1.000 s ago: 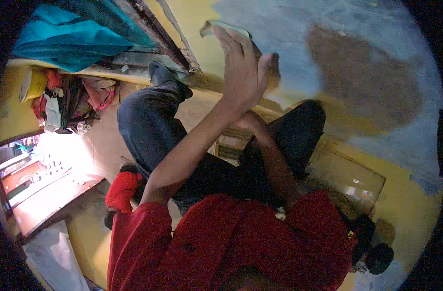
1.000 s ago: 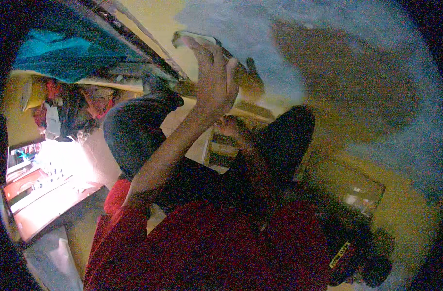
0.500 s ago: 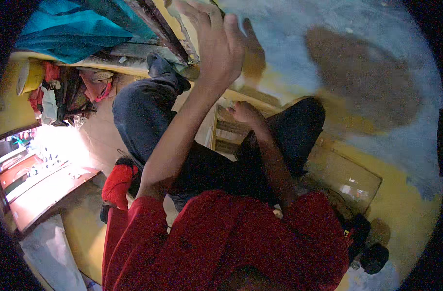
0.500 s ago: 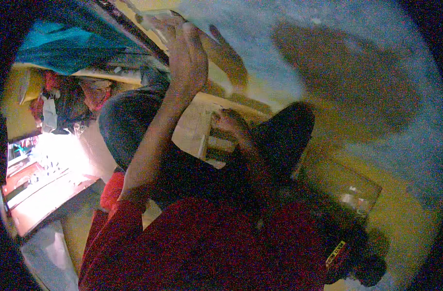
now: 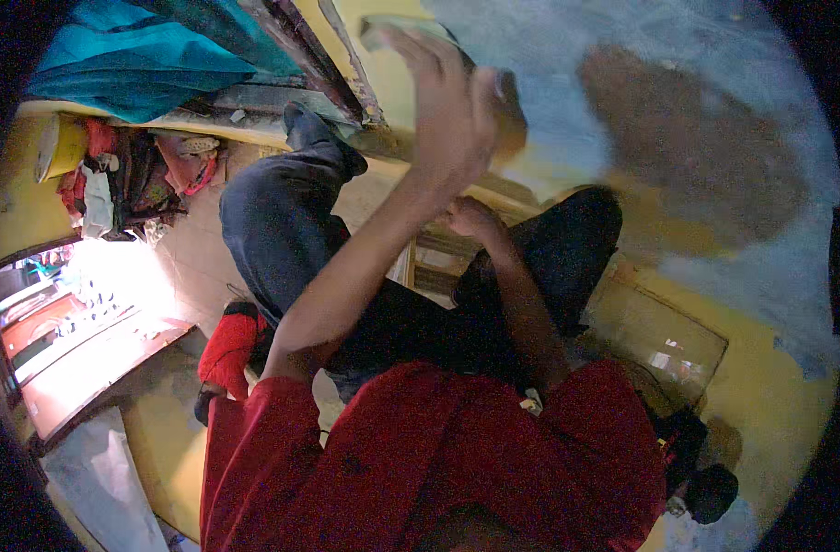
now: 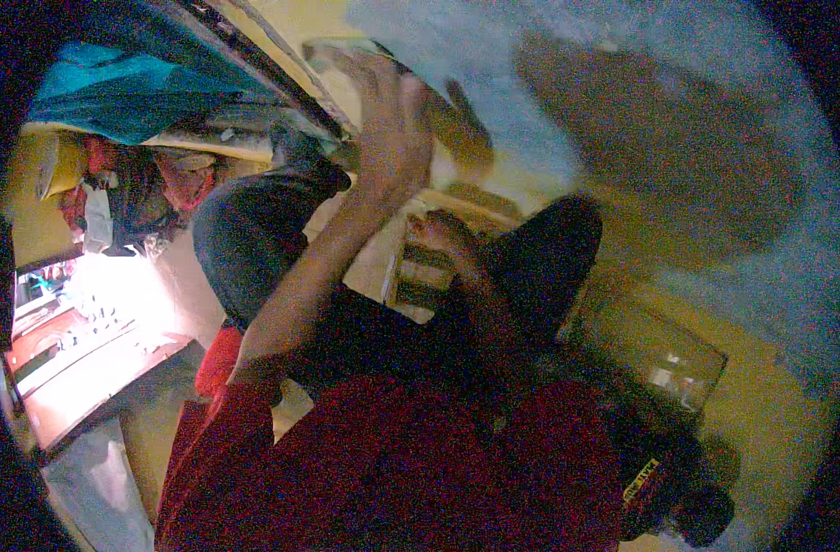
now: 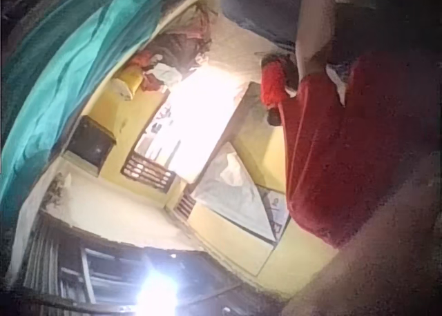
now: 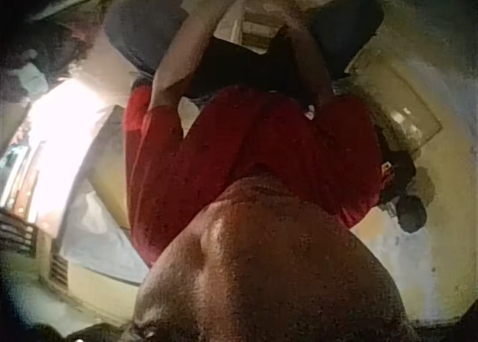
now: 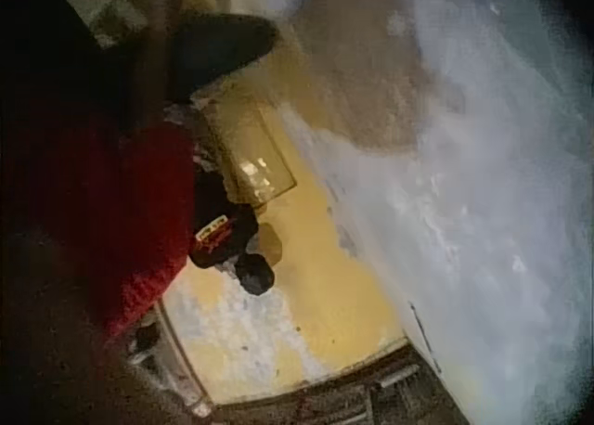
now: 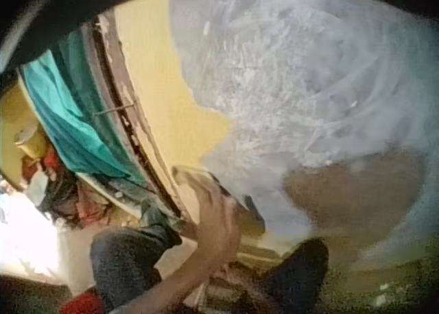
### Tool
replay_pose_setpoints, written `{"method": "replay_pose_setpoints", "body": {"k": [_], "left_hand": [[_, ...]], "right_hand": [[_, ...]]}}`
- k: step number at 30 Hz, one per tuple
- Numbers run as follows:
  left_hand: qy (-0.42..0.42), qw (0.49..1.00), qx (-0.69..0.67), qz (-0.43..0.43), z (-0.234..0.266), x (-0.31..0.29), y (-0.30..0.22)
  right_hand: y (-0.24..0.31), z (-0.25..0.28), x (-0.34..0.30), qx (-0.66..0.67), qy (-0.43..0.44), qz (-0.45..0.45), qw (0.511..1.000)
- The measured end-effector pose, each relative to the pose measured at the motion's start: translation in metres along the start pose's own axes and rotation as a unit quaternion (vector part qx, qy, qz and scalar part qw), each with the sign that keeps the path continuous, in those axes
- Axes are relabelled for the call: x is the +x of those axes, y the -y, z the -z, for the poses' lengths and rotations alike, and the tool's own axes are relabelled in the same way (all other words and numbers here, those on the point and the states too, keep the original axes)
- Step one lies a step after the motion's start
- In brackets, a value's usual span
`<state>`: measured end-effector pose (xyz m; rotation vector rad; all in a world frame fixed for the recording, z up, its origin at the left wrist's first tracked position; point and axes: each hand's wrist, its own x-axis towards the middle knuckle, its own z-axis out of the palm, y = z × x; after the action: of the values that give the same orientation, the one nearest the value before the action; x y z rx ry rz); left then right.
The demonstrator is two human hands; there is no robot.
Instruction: Sanding a wall surface manually with sandpaper to prepare it for painting.
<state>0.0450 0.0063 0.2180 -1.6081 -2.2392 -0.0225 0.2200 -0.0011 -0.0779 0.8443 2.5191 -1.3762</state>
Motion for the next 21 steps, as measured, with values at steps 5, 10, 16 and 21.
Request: {"method": "replay_pose_setpoints", "body": {"k": [5, 10, 16, 21], "left_hand": [[-0.137, 0.843, -0.513, 0.092, -0.006, 0.011, 0.019], [-0.104, 0.904, -0.415, 0.009, 0.0, 0.006, 0.038], [-0.134, 0.823, -0.55, 0.039, 0.016, 0.008, -0.043], [-0.156, 0.839, -0.515, 0.08, 0.022, 0.0, 0.045]], "right_hand": [[0.042, 0.028, -0.009, -0.078, 0.047, -0.068, 0.993], [0.082, 0.044, -0.014, -0.071, 0.065, -0.078, 0.992], [-0.036, 0.008, -0.025, 0.121, -0.088, 0.028, 0.988], [0.067, 0.019, 0.01, -0.16, 0.088, -0.064, 0.981]]}}
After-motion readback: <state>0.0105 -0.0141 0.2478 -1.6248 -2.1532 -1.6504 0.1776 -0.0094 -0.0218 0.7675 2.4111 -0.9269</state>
